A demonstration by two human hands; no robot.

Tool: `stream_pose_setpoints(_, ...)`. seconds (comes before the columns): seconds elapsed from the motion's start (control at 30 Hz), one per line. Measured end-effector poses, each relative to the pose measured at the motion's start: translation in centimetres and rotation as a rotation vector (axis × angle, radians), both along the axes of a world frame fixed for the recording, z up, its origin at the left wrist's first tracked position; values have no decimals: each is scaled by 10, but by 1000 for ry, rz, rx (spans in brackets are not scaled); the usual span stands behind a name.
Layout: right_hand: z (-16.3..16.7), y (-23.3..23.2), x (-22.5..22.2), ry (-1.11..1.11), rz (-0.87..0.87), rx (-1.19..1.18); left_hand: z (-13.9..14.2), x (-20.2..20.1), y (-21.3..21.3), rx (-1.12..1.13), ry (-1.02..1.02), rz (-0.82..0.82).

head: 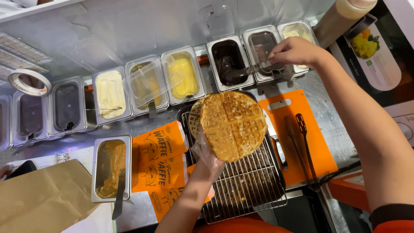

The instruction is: The person spreads peanut butter and chocolate spread onto waffles using a spatula. They fold the waffles in half and place them into orange branded paper wrappers. The process involves handling multiple waffles sequentially on a metal cooling rack.

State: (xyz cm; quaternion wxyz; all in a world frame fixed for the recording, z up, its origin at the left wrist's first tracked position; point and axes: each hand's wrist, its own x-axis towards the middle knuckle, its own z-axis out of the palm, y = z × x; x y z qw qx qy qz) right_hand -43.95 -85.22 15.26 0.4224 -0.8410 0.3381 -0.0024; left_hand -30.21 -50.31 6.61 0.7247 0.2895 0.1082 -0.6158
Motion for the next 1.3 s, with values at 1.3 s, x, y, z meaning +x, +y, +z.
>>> stream_pose_setpoints(1.3, -77, 468, -248, -268, -414, -413, 80, -50, 106, 692, -697, -789)
